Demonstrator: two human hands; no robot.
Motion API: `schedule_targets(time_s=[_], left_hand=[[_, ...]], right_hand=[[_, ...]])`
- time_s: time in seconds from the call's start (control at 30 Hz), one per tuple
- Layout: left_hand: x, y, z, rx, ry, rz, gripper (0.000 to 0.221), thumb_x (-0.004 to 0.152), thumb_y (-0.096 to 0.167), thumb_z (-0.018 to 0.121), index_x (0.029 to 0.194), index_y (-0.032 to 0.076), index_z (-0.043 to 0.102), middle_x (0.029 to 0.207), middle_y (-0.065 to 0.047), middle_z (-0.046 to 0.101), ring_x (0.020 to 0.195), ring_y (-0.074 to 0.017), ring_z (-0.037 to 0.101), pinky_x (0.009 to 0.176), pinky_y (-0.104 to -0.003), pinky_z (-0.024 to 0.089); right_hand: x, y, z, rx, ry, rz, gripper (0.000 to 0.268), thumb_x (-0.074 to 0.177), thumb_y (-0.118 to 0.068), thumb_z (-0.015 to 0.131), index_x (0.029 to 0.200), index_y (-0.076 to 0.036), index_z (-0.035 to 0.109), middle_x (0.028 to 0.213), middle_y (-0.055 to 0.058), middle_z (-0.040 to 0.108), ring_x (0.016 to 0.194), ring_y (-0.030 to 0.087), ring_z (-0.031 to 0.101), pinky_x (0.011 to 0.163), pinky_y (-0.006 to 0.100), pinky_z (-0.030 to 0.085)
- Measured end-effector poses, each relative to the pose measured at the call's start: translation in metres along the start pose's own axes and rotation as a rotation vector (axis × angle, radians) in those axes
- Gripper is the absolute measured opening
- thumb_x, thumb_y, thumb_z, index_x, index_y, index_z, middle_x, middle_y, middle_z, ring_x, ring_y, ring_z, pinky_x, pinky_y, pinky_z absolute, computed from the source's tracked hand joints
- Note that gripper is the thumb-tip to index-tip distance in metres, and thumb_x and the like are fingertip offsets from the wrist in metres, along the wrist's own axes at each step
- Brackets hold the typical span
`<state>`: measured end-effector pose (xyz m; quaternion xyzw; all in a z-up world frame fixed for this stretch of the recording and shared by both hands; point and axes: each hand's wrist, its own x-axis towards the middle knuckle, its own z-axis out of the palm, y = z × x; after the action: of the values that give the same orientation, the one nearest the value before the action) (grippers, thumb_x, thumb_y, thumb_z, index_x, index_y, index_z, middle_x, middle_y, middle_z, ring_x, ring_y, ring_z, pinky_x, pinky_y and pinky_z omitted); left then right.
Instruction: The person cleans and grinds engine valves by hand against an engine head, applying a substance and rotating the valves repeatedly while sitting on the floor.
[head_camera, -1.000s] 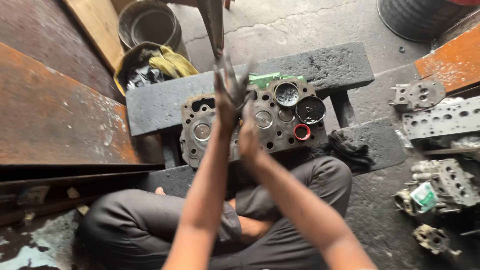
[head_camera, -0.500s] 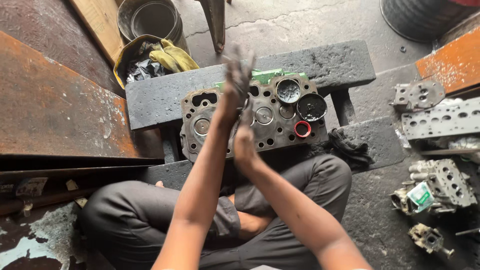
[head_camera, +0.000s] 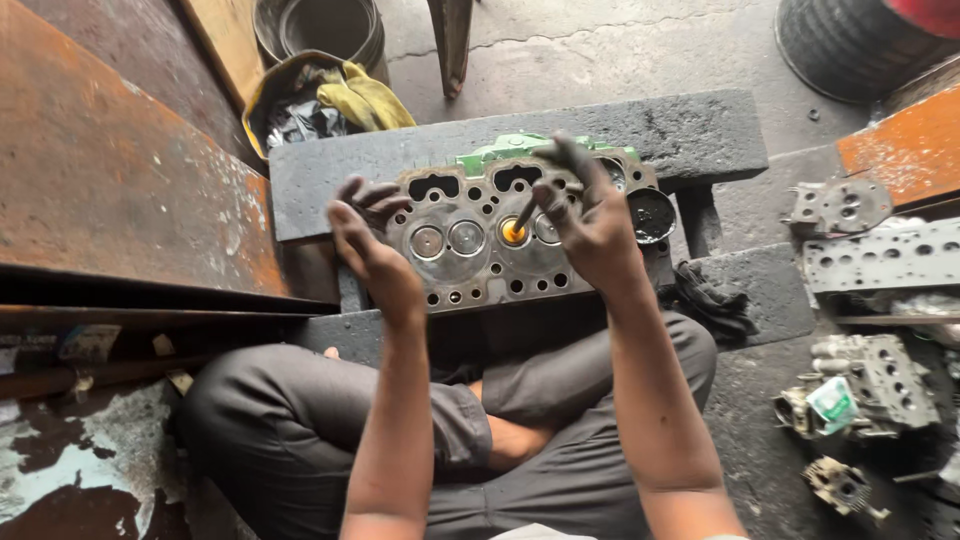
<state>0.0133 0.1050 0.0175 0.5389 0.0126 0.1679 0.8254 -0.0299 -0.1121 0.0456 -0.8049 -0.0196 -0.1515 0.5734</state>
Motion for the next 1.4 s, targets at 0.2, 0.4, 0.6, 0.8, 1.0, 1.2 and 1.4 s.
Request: schedule_targets(time_s=[0.2, 0.4, 0.6, 0.8, 1.0, 1.2, 1.4], left_hand=[[0.013, 0.006, -0.005, -0.031, 0.114, -0.128, 0.049, 0.113, 0.041, 0.034, 0.123, -0.001, 0.057, 0.094, -0.011, 0.065, 0.084, -0.0189, 0.063, 0.081, -0.032, 0.054], [0.019, 0.01, -0.009, -0.087, 0.144, -0.141, 0.047, 0.112, 0.041, 0.039, 0.12, -0.001, 0.058, 0.092, -0.009, 0.063, 0.084, -0.0179, 0.061, 0.081, -0.033, 0.053], [0.017, 0.009, -0.01, -0.09, 0.168, -0.173, 0.045, 0.111, 0.039, 0.042, 0.114, -0.001, 0.061, 0.092, -0.007, 0.063, 0.082, -0.017, 0.06, 0.08, -0.031, 0.051], [0.012, 0.003, -0.015, -0.117, 0.192, -0.243, 0.045, 0.108, 0.041, 0.043, 0.112, 0.001, 0.063, 0.087, -0.007, 0.063, 0.077, -0.0165, 0.06, 0.076, -0.031, 0.05], [0.013, 0.005, -0.017, -0.016, 0.208, -0.19, 0.044, 0.11, 0.038, 0.045, 0.114, -0.001, 0.064, 0.1, -0.004, 0.065, 0.088, -0.0146, 0.062, 0.082, -0.031, 0.053], [0.01, -0.003, -0.023, -0.026, 0.187, -0.228, 0.046, 0.11, 0.04, 0.043, 0.113, -0.001, 0.063, 0.091, -0.006, 0.064, 0.081, -0.0164, 0.061, 0.078, -0.03, 0.051], [0.012, -0.001, -0.014, -0.092, 0.153, -0.234, 0.043, 0.109, 0.038, 0.042, 0.111, 0.0, 0.061, 0.085, -0.008, 0.064, 0.074, -0.0187, 0.061, 0.074, -0.032, 0.052]], right_hand=[[0.004, -0.028, -0.002, 0.051, 0.011, -0.021, 0.016, 0.095, 0.0, 0.066, 0.108, 0.001, 0.075, 0.106, 0.011, 0.074, 0.099, 0.019, 0.074, 0.091, 0.03, 0.064], [0.008, -0.012, 0.004, 0.062, 0.029, 0.112, 0.02, 0.098, 0.005, 0.056, 0.107, 0.001, 0.074, 0.103, 0.012, 0.075, 0.097, 0.018, 0.075, 0.09, 0.032, 0.061], [0.0, 0.01, 0.003, 0.304, 0.139, 0.233, 0.017, 0.106, -0.001, 0.056, 0.102, -0.002, 0.073, 0.099, 0.01, 0.073, 0.097, 0.016, 0.069, 0.095, 0.029, 0.055], [-0.011, 0.011, 0.003, 0.284, 0.107, 0.212, 0.011, 0.095, 0.0, 0.079, 0.098, -0.001, 0.069, 0.091, 0.006, 0.066, 0.085, 0.015, 0.061, 0.08, 0.032, 0.051], [0.0, 0.011, 0.006, 0.344, -0.03, 0.127, 0.015, 0.106, 0.0, 0.06, 0.111, -0.001, 0.074, 0.099, 0.008, 0.071, 0.091, 0.016, 0.065, 0.087, 0.028, 0.054], [-0.014, 0.047, 0.01, 0.405, 0.102, 0.247, 0.03, 0.095, 0.009, 0.049, 0.11, -0.003, 0.072, 0.099, 0.007, 0.074, 0.094, 0.017, 0.072, 0.088, 0.03, 0.06], [-0.009, 0.045, 0.014, 0.356, 0.11, 0.28, 0.037, 0.089, -0.002, 0.09, 0.105, 0.004, 0.058, 0.094, 0.011, 0.066, 0.086, 0.018, 0.063, 0.083, 0.036, 0.059]])
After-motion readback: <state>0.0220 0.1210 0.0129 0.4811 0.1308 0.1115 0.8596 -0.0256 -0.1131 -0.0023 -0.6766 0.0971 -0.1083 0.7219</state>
